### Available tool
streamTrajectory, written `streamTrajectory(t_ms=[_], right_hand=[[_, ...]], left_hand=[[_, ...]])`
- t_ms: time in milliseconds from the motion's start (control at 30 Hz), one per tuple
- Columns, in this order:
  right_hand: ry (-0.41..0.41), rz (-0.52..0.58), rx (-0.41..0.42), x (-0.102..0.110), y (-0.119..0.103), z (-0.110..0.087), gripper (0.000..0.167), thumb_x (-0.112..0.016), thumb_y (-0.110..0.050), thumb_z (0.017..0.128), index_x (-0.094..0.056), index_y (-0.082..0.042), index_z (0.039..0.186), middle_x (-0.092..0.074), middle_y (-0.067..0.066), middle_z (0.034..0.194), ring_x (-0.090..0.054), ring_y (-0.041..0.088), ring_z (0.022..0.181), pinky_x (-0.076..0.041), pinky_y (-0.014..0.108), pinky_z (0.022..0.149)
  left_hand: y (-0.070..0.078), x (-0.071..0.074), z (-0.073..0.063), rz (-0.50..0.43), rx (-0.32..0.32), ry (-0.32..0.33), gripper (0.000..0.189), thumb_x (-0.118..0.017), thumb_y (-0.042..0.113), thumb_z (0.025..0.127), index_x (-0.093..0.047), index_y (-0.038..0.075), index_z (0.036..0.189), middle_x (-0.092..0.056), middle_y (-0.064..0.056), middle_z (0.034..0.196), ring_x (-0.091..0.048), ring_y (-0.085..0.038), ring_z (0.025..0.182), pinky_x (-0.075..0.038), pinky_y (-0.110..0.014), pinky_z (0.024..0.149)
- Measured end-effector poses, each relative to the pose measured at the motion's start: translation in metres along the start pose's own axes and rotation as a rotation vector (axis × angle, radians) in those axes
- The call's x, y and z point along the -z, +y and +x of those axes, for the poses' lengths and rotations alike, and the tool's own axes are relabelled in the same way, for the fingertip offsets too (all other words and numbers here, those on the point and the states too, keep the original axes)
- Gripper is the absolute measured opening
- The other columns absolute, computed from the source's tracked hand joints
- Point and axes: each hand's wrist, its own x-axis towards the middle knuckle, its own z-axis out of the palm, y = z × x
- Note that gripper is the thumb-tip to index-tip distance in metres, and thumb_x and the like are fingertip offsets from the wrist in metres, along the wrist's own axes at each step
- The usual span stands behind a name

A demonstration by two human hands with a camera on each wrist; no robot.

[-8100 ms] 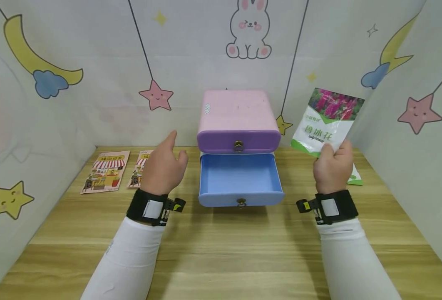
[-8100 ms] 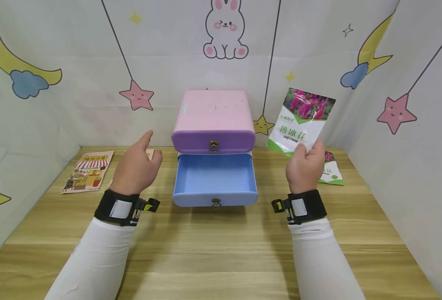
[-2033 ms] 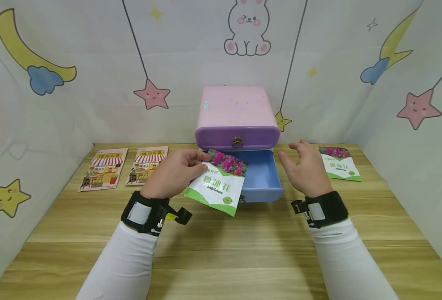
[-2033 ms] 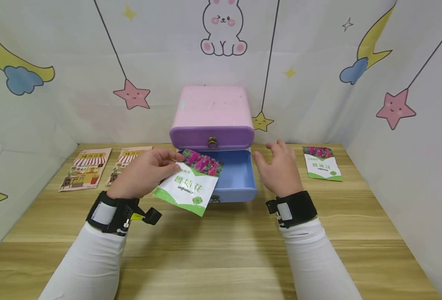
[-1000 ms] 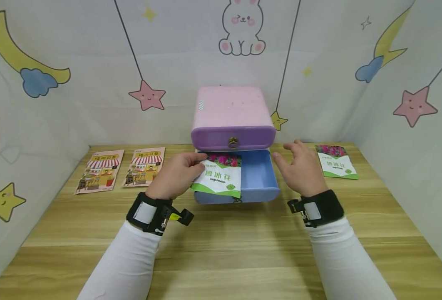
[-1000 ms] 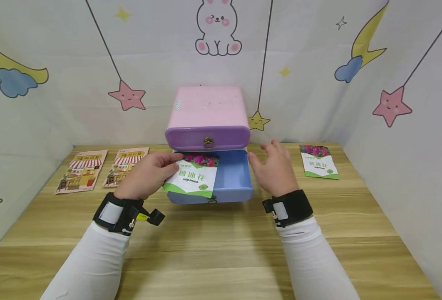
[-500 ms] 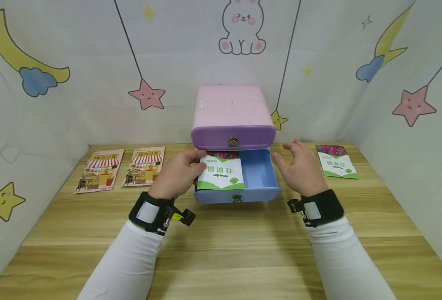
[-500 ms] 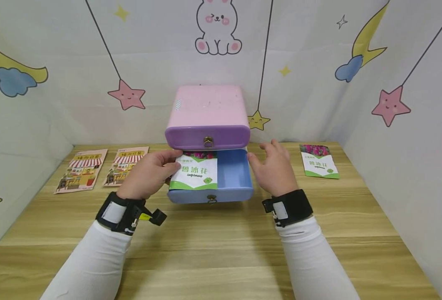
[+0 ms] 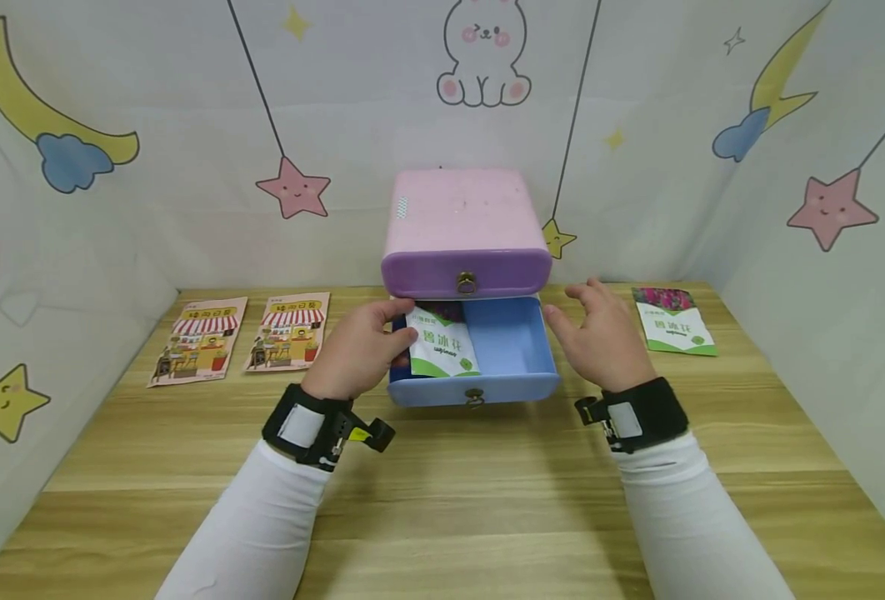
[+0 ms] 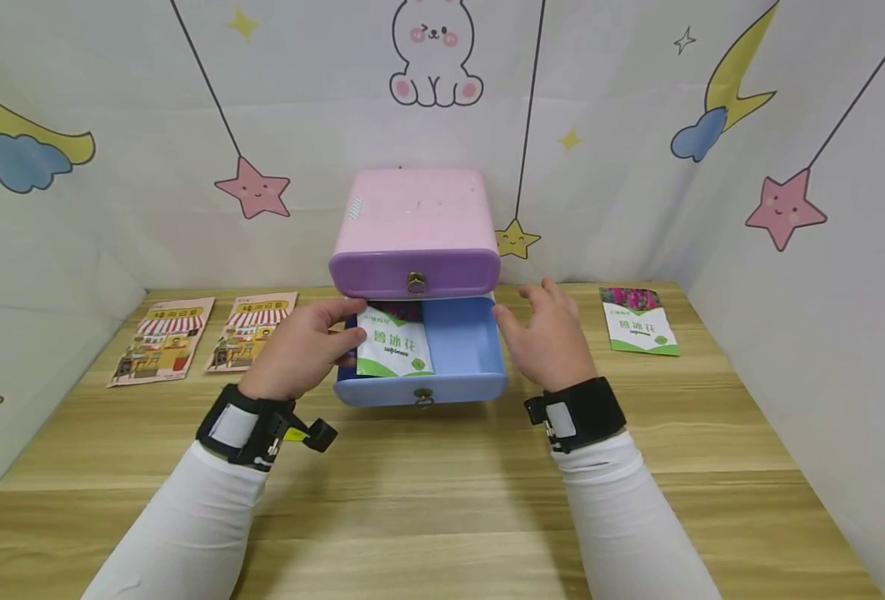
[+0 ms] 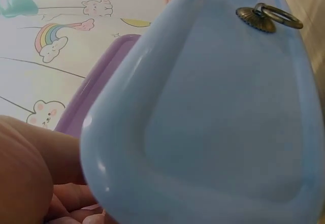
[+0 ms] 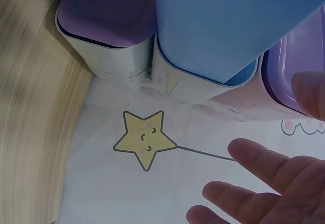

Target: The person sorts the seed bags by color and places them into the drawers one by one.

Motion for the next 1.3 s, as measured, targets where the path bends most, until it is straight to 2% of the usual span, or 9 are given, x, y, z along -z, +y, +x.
streamTrajectory(t_ms=[100,167,500,667,833,1067,1167,1300], right_hand=[[-0.003,-0.003,0.001,0.0009,-0.0007,-0.0012,0.066,-0.044,-0.054,0.096,-0.047,-0.003,0.139,-0.025,0.023,0.157,-0.018,0.045,0.145,-0.021,0.065,0.113],[-0.005,-0.005,0.003,0.0013,-0.0013,-0.0017,0.066,-0.043,-0.054,0.096,-0.047,-0.003,0.139,-0.024,0.023,0.157,-0.018,0.046,0.145,-0.021,0.065,0.113],[-0.006,-0.005,0.006,0.0013,-0.0007,-0.0015,0.067,-0.043,-0.055,0.096,-0.047,-0.003,0.139,-0.025,0.023,0.157,-0.019,0.046,0.145,-0.022,0.065,0.113],[-0.012,-0.002,-0.003,0.0010,-0.0009,-0.0004,0.066,-0.044,-0.054,0.096,-0.046,-0.004,0.140,-0.024,0.023,0.157,-0.017,0.046,0.145,-0.021,0.064,0.113],[-0.013,-0.001,-0.004,0.0004,-0.0006,0.0007,0.065,-0.045,-0.053,0.096,-0.046,-0.004,0.140,-0.024,0.022,0.157,-0.017,0.045,0.146,-0.021,0.064,0.114],[-0.009,0.000,0.004,0.0006,-0.0004,-0.0008,0.067,-0.044,-0.054,0.096,-0.047,-0.004,0.140,-0.025,0.023,0.156,-0.017,0.046,0.145,-0.020,0.065,0.113],[-0.008,-0.001,0.001,0.0002,-0.0005,-0.0004,0.066,-0.044,-0.054,0.096,-0.046,-0.004,0.139,-0.025,0.023,0.157,-0.017,0.046,0.146,-0.020,0.065,0.114],[-0.006,-0.003,-0.005,-0.0005,-0.0002,0.0007,0.066,-0.045,-0.053,0.096,-0.046,-0.004,0.139,-0.024,0.023,0.157,-0.017,0.045,0.146,-0.020,0.065,0.114]], left_hand=[[0.0002,-0.0003,0.0001,0.005,-0.006,-0.002,0.051,-0.058,0.028,0.096,-0.046,0.021,0.144,-0.063,0.000,0.110,-0.065,-0.014,0.073,-0.050,-0.030,0.054],[0.0010,-0.0002,-0.0005,0.013,-0.011,-0.005,0.051,-0.058,0.027,0.096,-0.045,0.021,0.145,-0.063,0.000,0.111,-0.065,-0.014,0.073,-0.051,-0.030,0.056],[0.0028,0.0004,-0.0028,0.051,-0.040,-0.005,0.047,-0.054,0.026,0.098,-0.046,0.019,0.144,-0.064,-0.004,0.093,-0.066,-0.016,0.073,-0.050,-0.029,0.054],[0.0022,0.0006,-0.0030,0.072,-0.105,0.007,0.046,-0.052,0.025,0.099,-0.047,0.015,0.143,-0.065,-0.001,0.104,-0.064,-0.013,0.076,-0.052,-0.030,0.060],[0.0032,0.0023,-0.0048,0.080,-0.111,0.013,0.046,-0.051,0.026,0.099,-0.047,0.015,0.143,-0.065,-0.002,0.112,-0.063,-0.014,0.080,-0.050,-0.030,0.061],[0.0029,0.0047,-0.0053,0.077,-0.109,0.015,0.045,-0.050,0.027,0.099,-0.049,0.014,0.142,-0.057,0.000,0.138,-0.066,-0.011,0.092,-0.054,-0.029,0.077],[0.0014,0.0057,-0.0048,0.070,-0.118,0.017,0.045,-0.049,0.027,0.098,-0.049,0.013,0.141,-0.055,-0.001,0.141,-0.067,-0.014,0.097,-0.055,-0.032,0.082],[0.0017,0.0096,-0.0068,0.063,-0.130,0.038,0.044,-0.048,0.031,0.098,-0.052,0.013,0.138,-0.058,-0.001,0.136,-0.062,-0.017,0.114,-0.052,-0.039,0.095]])
